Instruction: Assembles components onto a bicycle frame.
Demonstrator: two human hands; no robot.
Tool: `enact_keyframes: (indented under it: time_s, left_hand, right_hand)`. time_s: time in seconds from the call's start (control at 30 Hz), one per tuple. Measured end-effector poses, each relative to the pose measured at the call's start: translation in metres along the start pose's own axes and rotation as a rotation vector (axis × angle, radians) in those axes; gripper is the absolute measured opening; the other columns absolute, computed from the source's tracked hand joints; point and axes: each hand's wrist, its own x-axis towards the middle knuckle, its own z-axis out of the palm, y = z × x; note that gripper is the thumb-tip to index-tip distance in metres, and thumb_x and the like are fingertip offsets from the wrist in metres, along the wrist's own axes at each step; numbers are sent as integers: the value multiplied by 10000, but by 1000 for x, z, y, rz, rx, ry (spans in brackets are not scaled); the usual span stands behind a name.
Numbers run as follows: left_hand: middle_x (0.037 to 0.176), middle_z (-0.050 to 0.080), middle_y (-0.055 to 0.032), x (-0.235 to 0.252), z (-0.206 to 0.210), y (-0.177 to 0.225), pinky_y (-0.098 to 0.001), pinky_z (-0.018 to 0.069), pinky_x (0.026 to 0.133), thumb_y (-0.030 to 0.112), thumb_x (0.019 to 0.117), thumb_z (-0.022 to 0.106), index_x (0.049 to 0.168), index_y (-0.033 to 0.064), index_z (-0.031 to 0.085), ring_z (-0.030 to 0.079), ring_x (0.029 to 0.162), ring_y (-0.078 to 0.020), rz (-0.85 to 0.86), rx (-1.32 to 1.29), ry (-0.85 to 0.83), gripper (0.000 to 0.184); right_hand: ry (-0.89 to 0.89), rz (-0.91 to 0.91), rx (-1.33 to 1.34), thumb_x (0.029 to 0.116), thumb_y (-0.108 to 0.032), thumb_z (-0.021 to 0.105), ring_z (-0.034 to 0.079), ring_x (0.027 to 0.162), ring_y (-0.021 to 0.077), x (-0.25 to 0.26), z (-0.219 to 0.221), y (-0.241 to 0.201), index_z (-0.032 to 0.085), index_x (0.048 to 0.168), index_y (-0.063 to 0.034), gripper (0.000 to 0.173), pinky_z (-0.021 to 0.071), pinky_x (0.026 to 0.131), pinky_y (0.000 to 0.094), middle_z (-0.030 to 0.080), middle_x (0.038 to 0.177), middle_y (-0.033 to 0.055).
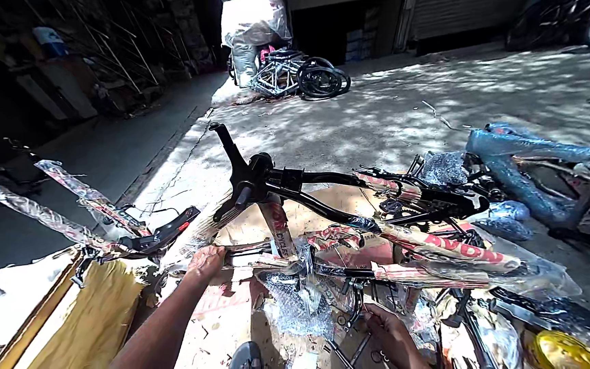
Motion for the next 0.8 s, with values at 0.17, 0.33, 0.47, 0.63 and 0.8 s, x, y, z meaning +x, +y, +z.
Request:
enact_keyframes:
  time_s: [0.17,0.33,0.47,0.63,0.8]
  left_hand:
    - [1117,693,-214,-25,5,13,-577,535,930,147,985,612,1145,24,692,662,1102,-412,83,-187,397,217]
    - [877,674,-167,-81,31,104,-616,524,753,255,1009,600,1077,38,658,666,829,-370,-130,-855,796,235]
    - [972,700,-139,-145,91,200,-507,583,783,302,1055,565,1151,28,688,689,863,-276,22,-1458,156,315]
    - [975,702,-105,-181,114,260,-343,579,737,211,1087,517,1243,28,673,664,780,-163,367,-1759,-447,286]
    - [899,693,-68,-180,106,259,-268,523,635,151,1056,575,1112,31,732,607,684,-114,251,-1803,-375,205]
  right_hand:
    - [-112,38,160,1083,-262,481,671,663,123,-4,11,-9,705,1230,-128,300,554,655,347,739,814,8]
    - [-208,134,187,1107,-323,424,562,567,110,-12,16,-11,689,1268,-171,345,396,488,286,739,865,16]
    - [-331,201,214,1114,-284,420,525,534,98,-23,17,-15,691,1256,-142,337,375,474,266,748,899,30]
    - [-483,135,169,1101,-282,461,531,545,65,-42,17,-8,678,1096,-92,289,384,475,246,748,922,14]
    - [-330,180,102,1047,-254,572,600,734,119,-52,17,-4,663,1217,-78,261,476,630,304,691,978,58]
